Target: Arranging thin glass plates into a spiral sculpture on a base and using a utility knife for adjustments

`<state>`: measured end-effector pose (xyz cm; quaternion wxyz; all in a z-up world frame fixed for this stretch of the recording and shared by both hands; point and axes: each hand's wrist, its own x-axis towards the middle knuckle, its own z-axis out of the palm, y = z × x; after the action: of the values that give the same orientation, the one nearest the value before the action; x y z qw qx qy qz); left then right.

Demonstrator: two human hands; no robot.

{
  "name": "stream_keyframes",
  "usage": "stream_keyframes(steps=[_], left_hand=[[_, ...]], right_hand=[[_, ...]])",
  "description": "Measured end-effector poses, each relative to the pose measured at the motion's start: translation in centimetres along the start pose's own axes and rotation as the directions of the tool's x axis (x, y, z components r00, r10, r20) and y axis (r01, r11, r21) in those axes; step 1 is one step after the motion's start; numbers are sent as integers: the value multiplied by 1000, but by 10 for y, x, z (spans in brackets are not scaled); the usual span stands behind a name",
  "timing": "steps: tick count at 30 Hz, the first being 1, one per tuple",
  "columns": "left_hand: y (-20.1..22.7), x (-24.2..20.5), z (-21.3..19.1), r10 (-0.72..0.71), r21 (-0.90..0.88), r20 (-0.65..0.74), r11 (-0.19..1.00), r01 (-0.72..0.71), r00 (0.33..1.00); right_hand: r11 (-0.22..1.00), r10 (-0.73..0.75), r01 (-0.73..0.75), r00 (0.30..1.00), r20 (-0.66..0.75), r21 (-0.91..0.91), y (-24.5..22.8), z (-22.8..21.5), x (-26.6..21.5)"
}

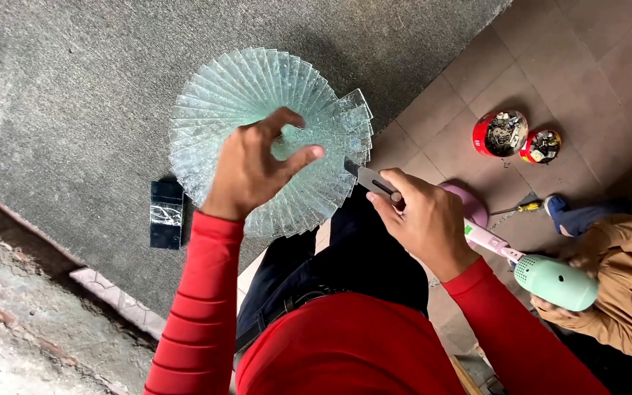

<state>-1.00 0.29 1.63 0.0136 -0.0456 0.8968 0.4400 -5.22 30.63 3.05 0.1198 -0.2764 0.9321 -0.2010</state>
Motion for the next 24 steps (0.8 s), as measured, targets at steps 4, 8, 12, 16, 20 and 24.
stream_keyframes(steps=[4,8,12,16,20,24], left_hand=[[3,9,2,-119,120,105,987,106,987],[0,6,4,-133,106,119,987,121,984],[3,7,-1,-117,64,137,992,109,984],[-2,8,1,-110,54,138,993,103,984],[-1,10,-2,-126,57,158,991,118,979],[4,14,-5,-92,59,201,995,82,975]], right_hand=[[999,-5,5,1000,11,-34,3,-4,3],[998,-9,10,1000,21,-61,2,-7,0],[999,7,-7,1000,7,-46,1,-5,1],[999,14,-13,1000,12,-40,3,-6,1],[983,103,-104,995,13,149,16,4,-2],[716,398,-348,916,55,605,29,51,-15]])
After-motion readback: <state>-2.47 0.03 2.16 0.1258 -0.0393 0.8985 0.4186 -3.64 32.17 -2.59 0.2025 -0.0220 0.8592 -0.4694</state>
